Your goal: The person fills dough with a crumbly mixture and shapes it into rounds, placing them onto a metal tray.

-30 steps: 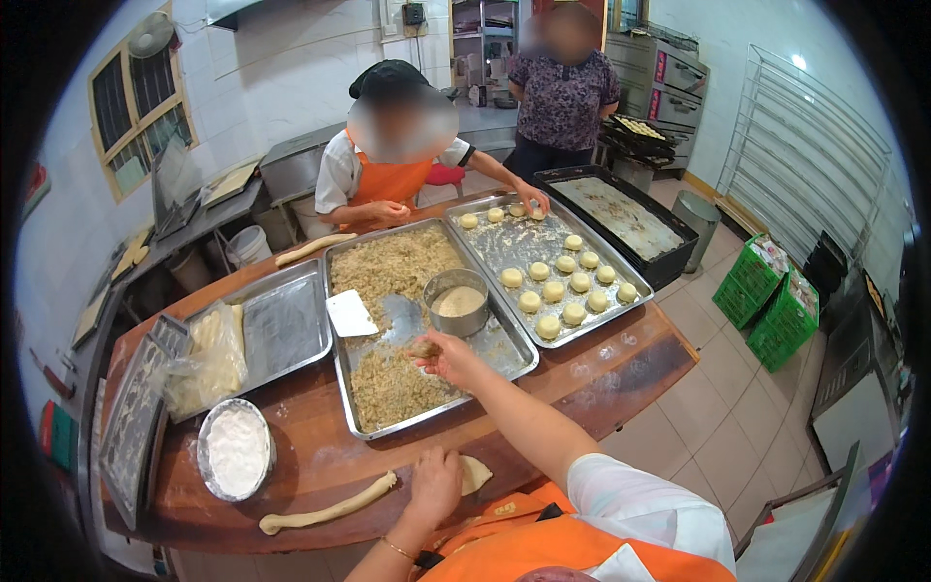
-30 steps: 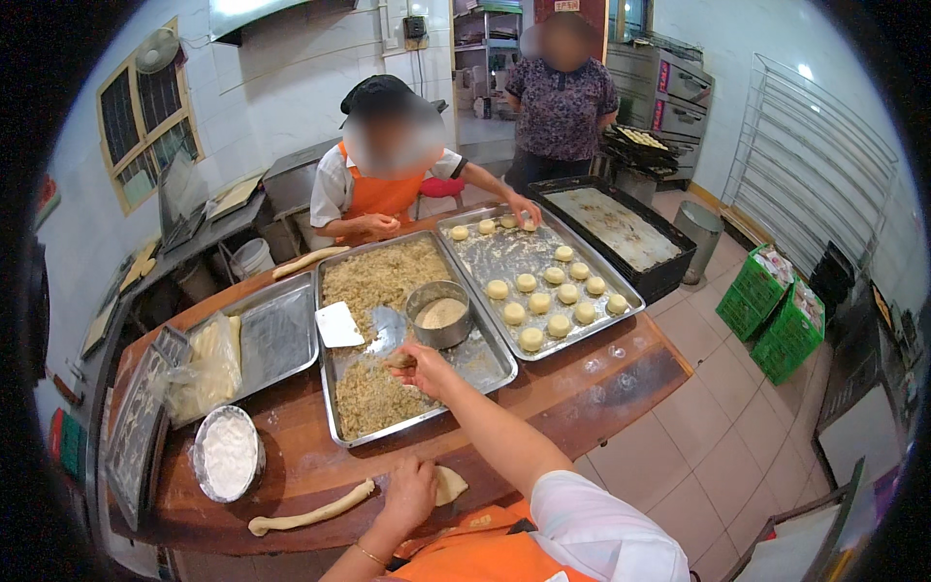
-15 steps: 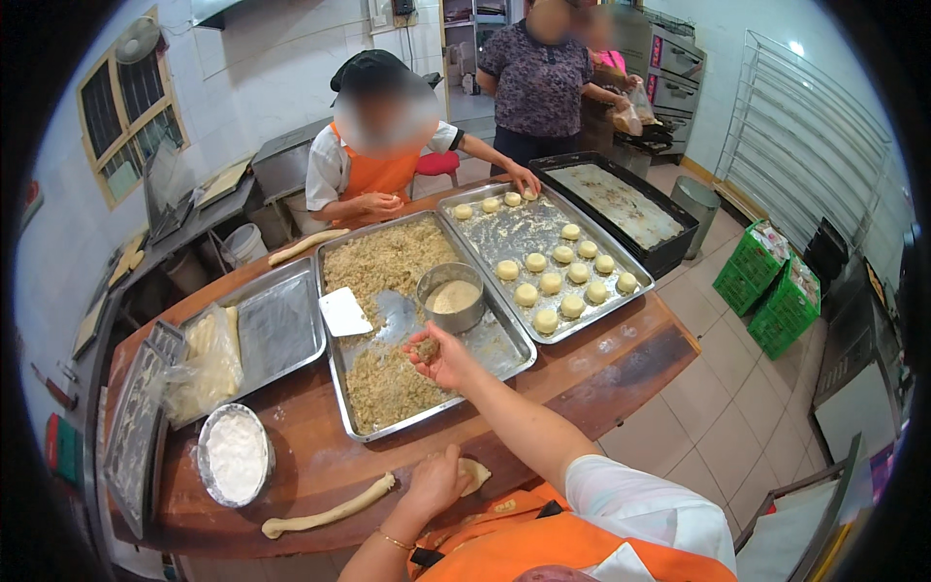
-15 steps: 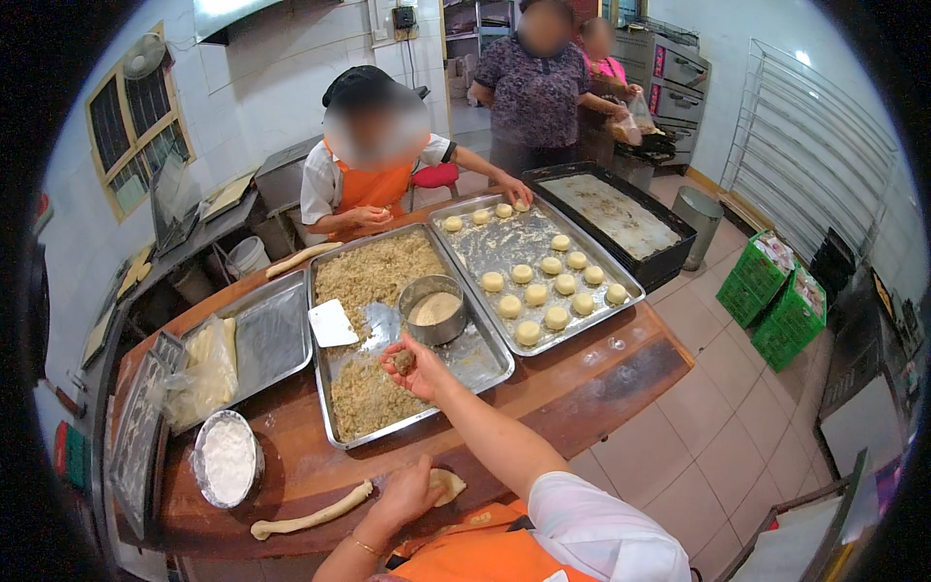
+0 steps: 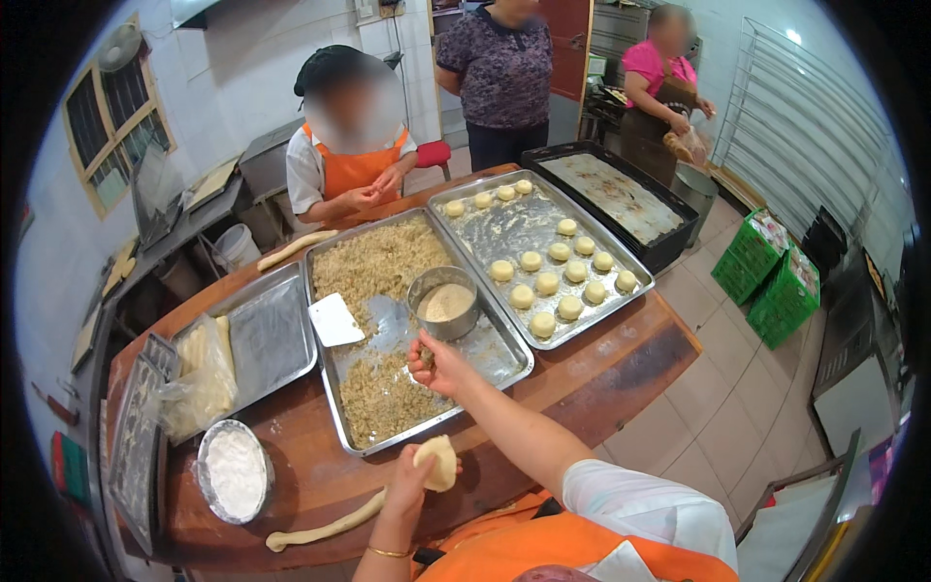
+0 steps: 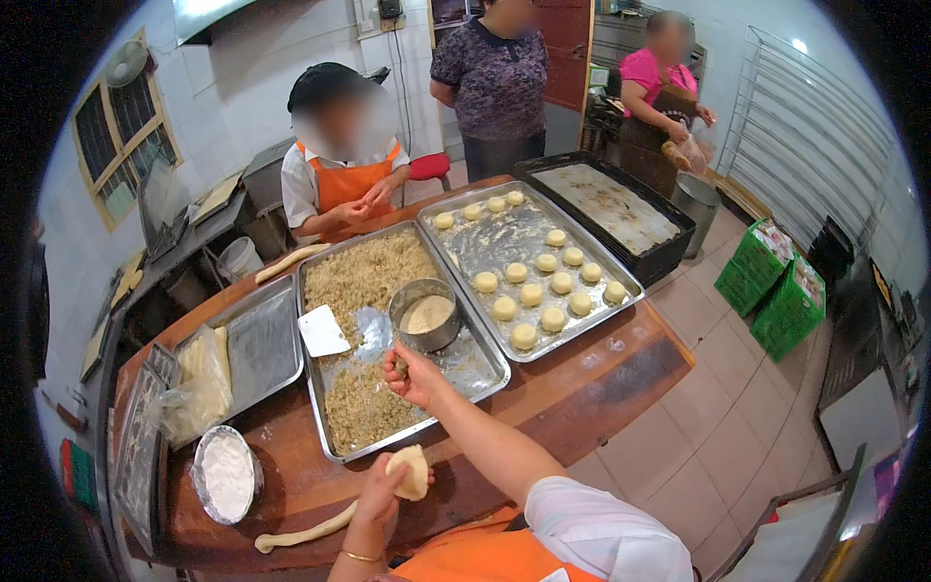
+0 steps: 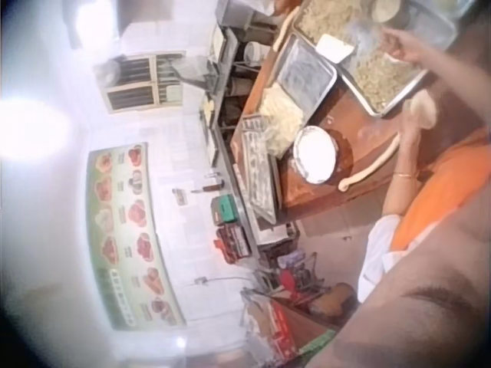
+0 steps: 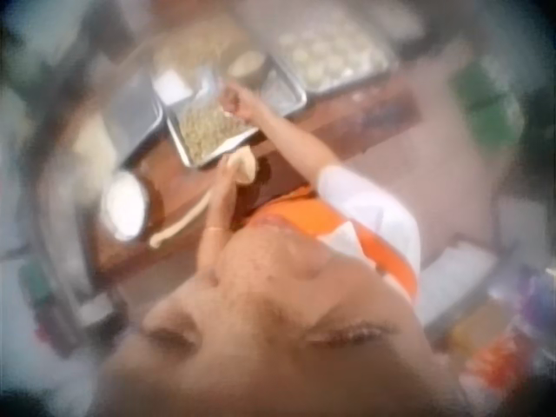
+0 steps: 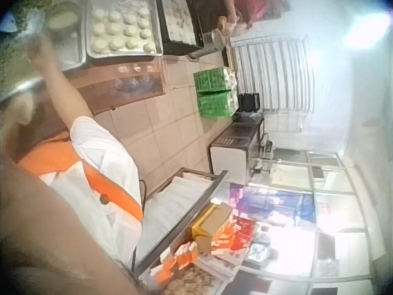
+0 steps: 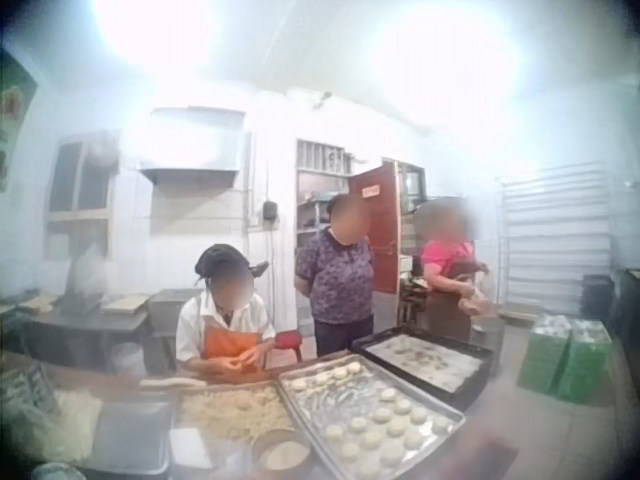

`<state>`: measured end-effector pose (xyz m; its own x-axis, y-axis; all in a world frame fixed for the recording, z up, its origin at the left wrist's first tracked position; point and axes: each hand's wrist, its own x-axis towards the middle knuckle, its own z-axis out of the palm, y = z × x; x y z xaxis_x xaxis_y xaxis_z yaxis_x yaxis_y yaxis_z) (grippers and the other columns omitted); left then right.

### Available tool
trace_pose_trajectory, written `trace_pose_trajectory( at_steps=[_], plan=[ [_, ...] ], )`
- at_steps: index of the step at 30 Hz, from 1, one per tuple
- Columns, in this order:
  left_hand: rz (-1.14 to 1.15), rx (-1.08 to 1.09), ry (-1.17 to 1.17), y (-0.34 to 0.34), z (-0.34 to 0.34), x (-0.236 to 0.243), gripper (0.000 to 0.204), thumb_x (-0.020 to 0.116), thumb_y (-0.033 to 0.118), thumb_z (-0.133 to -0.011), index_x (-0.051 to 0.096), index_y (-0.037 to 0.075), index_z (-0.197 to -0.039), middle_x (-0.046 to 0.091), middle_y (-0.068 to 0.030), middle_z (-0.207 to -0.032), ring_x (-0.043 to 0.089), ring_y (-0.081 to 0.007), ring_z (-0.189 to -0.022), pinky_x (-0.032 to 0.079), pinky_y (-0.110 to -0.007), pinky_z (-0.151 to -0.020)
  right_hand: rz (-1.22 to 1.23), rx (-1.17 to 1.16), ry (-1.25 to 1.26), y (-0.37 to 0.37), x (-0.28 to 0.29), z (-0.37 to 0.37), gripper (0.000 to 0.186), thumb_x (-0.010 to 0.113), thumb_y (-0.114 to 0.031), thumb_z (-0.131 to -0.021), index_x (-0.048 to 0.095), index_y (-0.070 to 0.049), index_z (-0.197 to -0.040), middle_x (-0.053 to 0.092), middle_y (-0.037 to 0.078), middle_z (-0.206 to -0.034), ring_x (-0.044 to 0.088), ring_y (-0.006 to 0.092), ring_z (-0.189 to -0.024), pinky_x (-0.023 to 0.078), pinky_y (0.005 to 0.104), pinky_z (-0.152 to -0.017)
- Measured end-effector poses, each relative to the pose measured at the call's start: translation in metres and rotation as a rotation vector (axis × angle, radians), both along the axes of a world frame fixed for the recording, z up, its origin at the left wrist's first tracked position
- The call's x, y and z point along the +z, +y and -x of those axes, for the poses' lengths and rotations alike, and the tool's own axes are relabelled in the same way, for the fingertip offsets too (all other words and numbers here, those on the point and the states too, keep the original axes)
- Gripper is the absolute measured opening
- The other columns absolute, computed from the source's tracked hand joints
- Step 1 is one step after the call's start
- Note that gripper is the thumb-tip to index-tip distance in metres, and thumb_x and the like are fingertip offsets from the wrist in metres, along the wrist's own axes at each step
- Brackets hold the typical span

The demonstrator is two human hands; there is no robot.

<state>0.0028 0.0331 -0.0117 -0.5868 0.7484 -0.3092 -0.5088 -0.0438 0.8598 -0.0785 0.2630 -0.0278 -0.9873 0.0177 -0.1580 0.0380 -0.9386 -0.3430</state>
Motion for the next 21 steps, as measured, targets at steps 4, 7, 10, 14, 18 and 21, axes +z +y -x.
trace_pose_trajectory(
  at_steps=[4,7,10,14,18,21],
  plan=[
    [-0.122,0.089,-0.055,0.007,0.021,0.008,0.034,0.050,0.009,-0.099,0.046,-0.006,-0.129,0.066,-0.0217,-0.108,0.070,-0.0314,-0.094,0.058,-0.040,-0.084,-0.371,-0.033,-0.092,0.000,0.007,0.000,0.041,0.047,-0.042,-0.105,0.045,-0.012,-0.077,0.044,0.000,-0.064,0.037,0.0093,-0.049,0.024,0.0236,-0.040],
    [-0.193,0.166,-0.083,0.022,0.037,0.018,0.034,0.048,0.011,-0.099,0.047,-0.006,-0.128,0.066,-0.0217,-0.108,0.068,-0.0306,-0.097,0.057,-0.042,-0.085,-0.615,-0.107,-0.114,0.000,0.010,0.000,0.044,0.043,-0.044,-0.105,0.044,-0.012,-0.076,0.040,-0.001,-0.057,0.031,0.0091,-0.042,0.024,0.0263,-0.039],
    [-0.210,0.296,-0.061,0.040,0.061,0.013,0.032,0.047,0.011,-0.100,0.049,-0.006,-0.127,0.065,-0.0213,-0.110,0.068,-0.0313,-0.095,0.057,-0.043,-0.088,-0.805,-0.177,-0.031,0.012,0.009,0.002,0.042,0.042,-0.044,-0.105,0.048,-0.011,-0.079,0.044,-0.001,-0.061,0.035,0.0082,-0.046,0.028,0.0256,-0.042],
    [-0.172,0.429,-0.139,0.063,0.091,0.010,0.030,0.045,0.014,-0.104,0.050,-0.002,-0.128,0.060,-0.0133,-0.122,0.060,-0.0245,-0.113,0.051,-0.040,-0.095,-0.986,-0.323,0.239,-0.006,0.048,-0.005,0.029,0.048,-0.032,-0.105,0.056,-0.005,-0.100,0.060,0.005,-0.092,0.058,0.0117,-0.084,0.049,0.0277,-0.076],
    [-0.393,0.508,-0.383,0.099,0.109,0.010,0.027,0.052,0.023,-0.103,0.058,0.005,-0.122,0.060,-0.0052,-0.119,0.057,-0.0181,-0.109,0.049,-0.038,-0.095,-1.824,-0.459,0.427,-0.013,0.049,-0.017,0.019,0.057,-0.021,-0.099,0.059,-0.007,-0.112,0.064,0.014,-0.117,0.059,0.0301,-0.117,0.039,0.0425,-0.107],
    [-0.355,0.570,-0.398,0.108,0.111,0.009,0.025,0.057,0.029,-0.101,0.063,0.008,-0.113,0.062,-0.0020,-0.114,0.057,-0.0167,-0.102,0.050,-0.036,-0.093,-2.129,-0.461,0.392,-0.009,0.029,-0.022,0.036,0.060,-0.019,-0.092,0.059,-0.015,-0.127,0.054,0.015,-0.139,0.037,0.0365,-0.141,0.020,0.0618,-0.113]
  ],
)
